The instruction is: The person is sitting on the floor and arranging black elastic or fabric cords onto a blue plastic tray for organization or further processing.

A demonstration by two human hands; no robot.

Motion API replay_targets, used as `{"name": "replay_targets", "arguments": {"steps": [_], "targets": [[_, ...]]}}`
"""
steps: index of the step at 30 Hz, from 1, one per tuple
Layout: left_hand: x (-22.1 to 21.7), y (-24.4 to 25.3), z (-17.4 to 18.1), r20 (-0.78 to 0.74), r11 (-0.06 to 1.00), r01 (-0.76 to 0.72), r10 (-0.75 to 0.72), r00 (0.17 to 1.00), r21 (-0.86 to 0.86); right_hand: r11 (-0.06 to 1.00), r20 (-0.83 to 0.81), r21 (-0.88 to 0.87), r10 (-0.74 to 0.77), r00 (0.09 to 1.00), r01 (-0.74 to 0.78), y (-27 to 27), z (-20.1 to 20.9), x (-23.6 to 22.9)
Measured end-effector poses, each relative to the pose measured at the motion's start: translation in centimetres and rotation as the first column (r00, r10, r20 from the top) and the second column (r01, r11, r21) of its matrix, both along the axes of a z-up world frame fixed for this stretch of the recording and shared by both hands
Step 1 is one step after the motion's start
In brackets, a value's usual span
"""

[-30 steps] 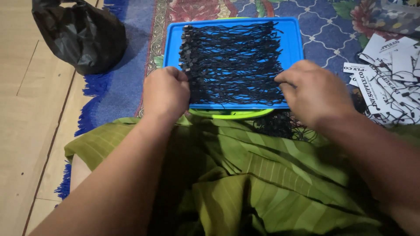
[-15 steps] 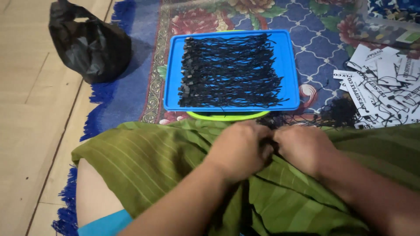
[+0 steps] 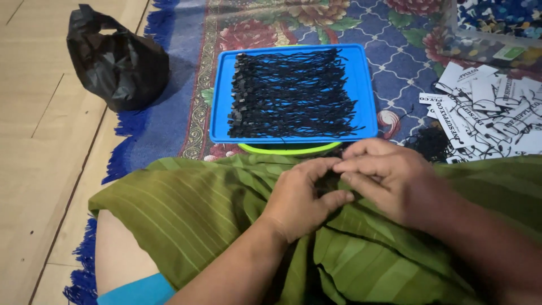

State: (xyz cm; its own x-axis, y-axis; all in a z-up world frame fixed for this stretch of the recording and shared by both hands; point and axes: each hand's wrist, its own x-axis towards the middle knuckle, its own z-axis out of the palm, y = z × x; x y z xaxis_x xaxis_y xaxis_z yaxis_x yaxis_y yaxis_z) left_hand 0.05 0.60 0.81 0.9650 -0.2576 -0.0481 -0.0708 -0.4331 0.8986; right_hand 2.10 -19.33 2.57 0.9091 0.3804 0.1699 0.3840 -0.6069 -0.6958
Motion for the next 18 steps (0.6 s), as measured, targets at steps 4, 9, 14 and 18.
{"name": "replay_targets", "arguments": {"steps": [4, 9, 14, 18], "targets": [[-0.2, -0.2, -1.0, -0.006, 1.000, 0.021, -0.021, 1.000, -0.006, 0.979, -0.126, 0.199, 0.067, 0.990, -0.041, 1.3, 0.5, -1.1], [-0.4, -0.1, -0.6, 0.051, 0.990, -0.043, 0.036, 0.998, 0.138, 0.846, -0.629, 0.369, -0.077, 0.773, 0.385, -0.5, -2.0, 0.3], [0.7, 0.9, -0.8, 0.165, 0.979, -0.088, 0.057, 0.985, 0.185, 0.748, -0.641, 0.513, 0.008, 0.767, 0.421, -3.5, -1.2, 1.5], [0.3, 0.8, 0.0, 0.117, 0.992, -0.074, 0.061, 0.991, 0.103, 0.780, -0.673, 0.542, 0.181, 0.717, 0.312, -4.8, -3.2, 1.9]]}}
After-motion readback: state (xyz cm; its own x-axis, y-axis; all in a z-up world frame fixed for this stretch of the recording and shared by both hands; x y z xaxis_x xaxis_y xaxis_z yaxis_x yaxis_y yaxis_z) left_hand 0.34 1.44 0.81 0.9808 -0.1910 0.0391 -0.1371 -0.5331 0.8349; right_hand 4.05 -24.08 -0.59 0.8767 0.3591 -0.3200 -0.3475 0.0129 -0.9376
